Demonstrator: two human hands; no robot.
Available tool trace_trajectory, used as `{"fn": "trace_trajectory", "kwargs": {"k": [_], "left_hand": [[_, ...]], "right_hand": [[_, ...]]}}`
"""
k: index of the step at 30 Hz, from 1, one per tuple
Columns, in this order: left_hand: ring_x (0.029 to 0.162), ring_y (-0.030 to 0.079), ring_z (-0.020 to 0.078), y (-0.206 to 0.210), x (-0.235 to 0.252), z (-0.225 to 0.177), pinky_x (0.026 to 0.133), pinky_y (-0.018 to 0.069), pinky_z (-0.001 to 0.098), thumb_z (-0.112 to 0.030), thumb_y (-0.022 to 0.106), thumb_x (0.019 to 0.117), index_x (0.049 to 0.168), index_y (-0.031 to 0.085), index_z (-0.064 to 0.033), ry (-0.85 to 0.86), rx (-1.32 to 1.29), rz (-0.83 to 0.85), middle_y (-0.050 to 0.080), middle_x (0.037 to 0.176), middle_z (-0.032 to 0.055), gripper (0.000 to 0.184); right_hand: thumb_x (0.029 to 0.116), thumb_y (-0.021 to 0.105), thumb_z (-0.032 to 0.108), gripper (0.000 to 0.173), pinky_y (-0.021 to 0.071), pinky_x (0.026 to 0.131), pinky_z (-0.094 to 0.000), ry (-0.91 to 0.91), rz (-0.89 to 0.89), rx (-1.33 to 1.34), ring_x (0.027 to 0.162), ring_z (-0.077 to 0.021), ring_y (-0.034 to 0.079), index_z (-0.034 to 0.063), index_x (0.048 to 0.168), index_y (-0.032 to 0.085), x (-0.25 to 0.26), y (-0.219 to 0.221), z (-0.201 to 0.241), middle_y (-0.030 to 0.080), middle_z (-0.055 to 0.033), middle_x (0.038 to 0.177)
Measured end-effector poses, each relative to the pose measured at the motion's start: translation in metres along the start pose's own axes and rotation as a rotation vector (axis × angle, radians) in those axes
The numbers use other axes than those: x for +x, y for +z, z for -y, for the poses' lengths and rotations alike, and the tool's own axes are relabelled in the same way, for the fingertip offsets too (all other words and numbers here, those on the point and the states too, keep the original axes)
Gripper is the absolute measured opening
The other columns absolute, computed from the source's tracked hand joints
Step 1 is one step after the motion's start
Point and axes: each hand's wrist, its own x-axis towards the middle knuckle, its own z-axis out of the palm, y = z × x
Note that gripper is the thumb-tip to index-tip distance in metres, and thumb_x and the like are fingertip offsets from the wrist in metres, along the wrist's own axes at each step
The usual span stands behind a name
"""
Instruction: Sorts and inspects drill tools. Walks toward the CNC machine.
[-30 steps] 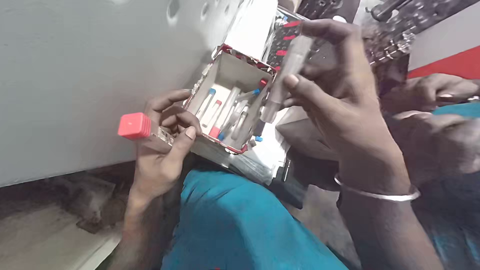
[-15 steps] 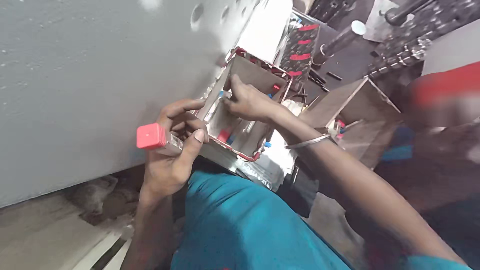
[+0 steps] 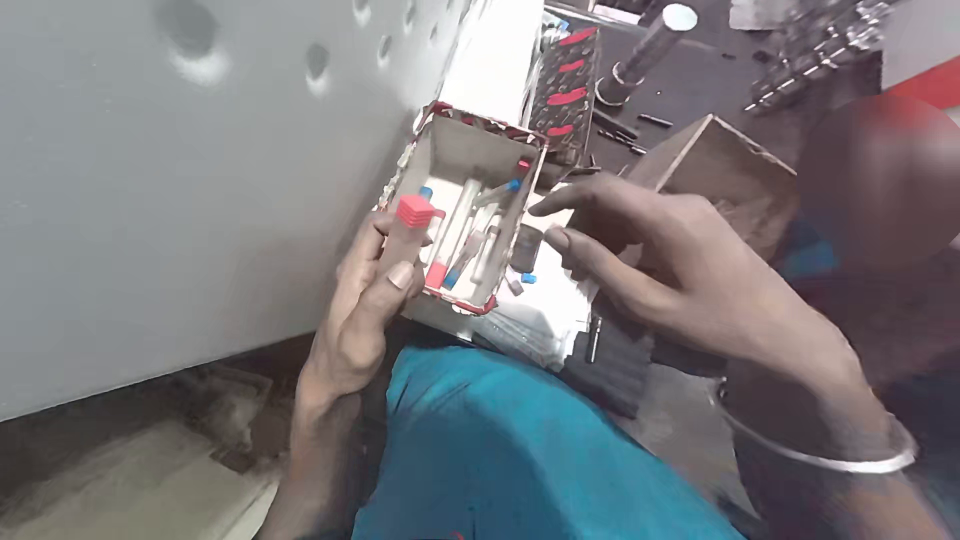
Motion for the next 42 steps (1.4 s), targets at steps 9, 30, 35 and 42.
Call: {"fn": "trace_trajectory", "kwargs": {"k": [9,30,35,42], "left_hand": [[0.081,0.064,0.0004,0.066,0.016,0.005,0.070,0.0557,0.0178,-0.033,0.061,0.1030,0.127,0.061,-0.0083,0.141,0.459,0.283,0.069,0.098,-0.0021,0.034],[0.090,0.068,0.0132,0.094,-0.002,0.021,0.079,0.0576,0.0329,-0.042,0.054,0.1049,0.136,0.064,-0.0109,0.170,0.671,0.799,0.072,0.104,0.0047,0.045],[0.101,0.067,0.0113,0.076,0.001,0.012,0.085,0.0584,0.0286,-0.036,0.059,0.1039,0.133,0.066,-0.0095,0.167,0.648,0.650,0.070,0.117,0.0059,0.040],[0.089,0.067,0.0066,0.061,0.006,0.001,0.075,0.0578,0.0221,-0.031,0.059,0.1045,0.129,0.067,-0.0066,0.228,0.478,0.571,0.071,0.107,0.0038,0.035]], "right_hand": [[0.1054,0.056,0.039,0.049,0.0560,0.067,-0.0195,0.084,-0.236,0.355,0.076,-0.0006,0.063,0.0084,0.144,0.052,-0.075,0.034,0.002,0.069,0.0024,0.096],[0.1033,0.059,0.026,0.022,0.0566,0.077,-0.0220,0.147,-0.094,0.377,0.087,-0.0039,0.066,0.0112,0.119,0.064,-0.164,0.057,-0.022,0.070,-0.0003,0.102],[0.1018,0.053,0.037,0.029,0.0547,0.062,-0.0364,0.420,-0.135,0.074,0.072,-0.0121,0.065,0.0151,0.116,0.066,-0.171,0.067,-0.042,0.068,-0.0001,0.086],[0.1057,0.052,0.037,0.037,0.0598,0.072,-0.0426,0.513,-0.278,-0.053,0.084,-0.0180,0.072,0.0163,0.133,0.064,-0.161,0.083,-0.050,0.074,-0.0036,0.105]]}}
